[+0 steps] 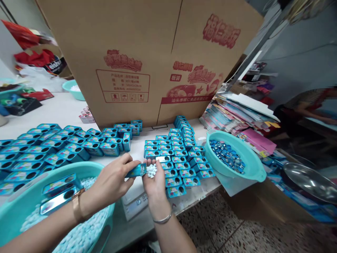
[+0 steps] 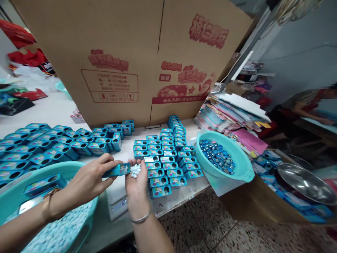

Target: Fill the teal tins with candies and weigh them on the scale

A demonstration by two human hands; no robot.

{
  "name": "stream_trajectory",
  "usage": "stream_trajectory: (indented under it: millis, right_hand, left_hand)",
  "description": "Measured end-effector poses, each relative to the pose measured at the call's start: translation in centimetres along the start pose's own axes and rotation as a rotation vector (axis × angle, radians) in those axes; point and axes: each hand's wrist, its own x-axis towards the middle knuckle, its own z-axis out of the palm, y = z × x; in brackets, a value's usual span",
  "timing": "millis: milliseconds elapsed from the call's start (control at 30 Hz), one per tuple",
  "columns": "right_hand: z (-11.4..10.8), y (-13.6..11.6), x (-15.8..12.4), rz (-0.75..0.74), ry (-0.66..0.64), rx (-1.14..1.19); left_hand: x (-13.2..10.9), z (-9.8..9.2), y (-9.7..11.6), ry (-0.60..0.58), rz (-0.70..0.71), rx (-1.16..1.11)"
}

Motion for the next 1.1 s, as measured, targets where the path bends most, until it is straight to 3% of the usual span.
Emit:
stream_trajectory:
  millis: [167,267,433,567,700,867,1000,1100]
  right_hand:
    - [-0.1,-0.5,0.4,-0.014,-0.007,-0.037]
    - [-0.3,-1.2,0.7,-0.007,0.013,-0.053]
    - [-0.7,-3.7,0.7,-0.042,-0.031,-0.051]
    - [-1.6,-5.2,1.0,-0.116,-0.059,-0.149]
    - [-2.1,-5.9,1.0,-0.160,-0.071,-0.225]
    - [-1.5,-6.6,0.0,-0.103,-0.054,-0.128]
    - [-1.1,-6.9,-0.7,-0.043,-0.156,-0.069]
    - [-1.0,-6.8,-0.9,-0.023,-0.207,-0.047]
  left_hand:
    - [0.1,-1.2,0.2,0.033,-0.019,-0.102]
    - [0.2,-0.7,-0.8,0.058,-0.070,-0.148]
    - [-0.7,3.4,-3.6,0.141,-0.203,-0.069]
    - [-1.7,6.9,-4.7,0.055,-0.274,-0.069]
    - [-2.8,8.3,-4.6,-0.014,-0.290,-0.078]
    - [-4.2,6.5,-3.9,0.034,-0.263,-0.026]
    - [-4.8,3.3,-3.7,0.180,-0.273,-0.065]
    - [-5.3,2.1,-3.8,0.232,-0.266,-0.132]
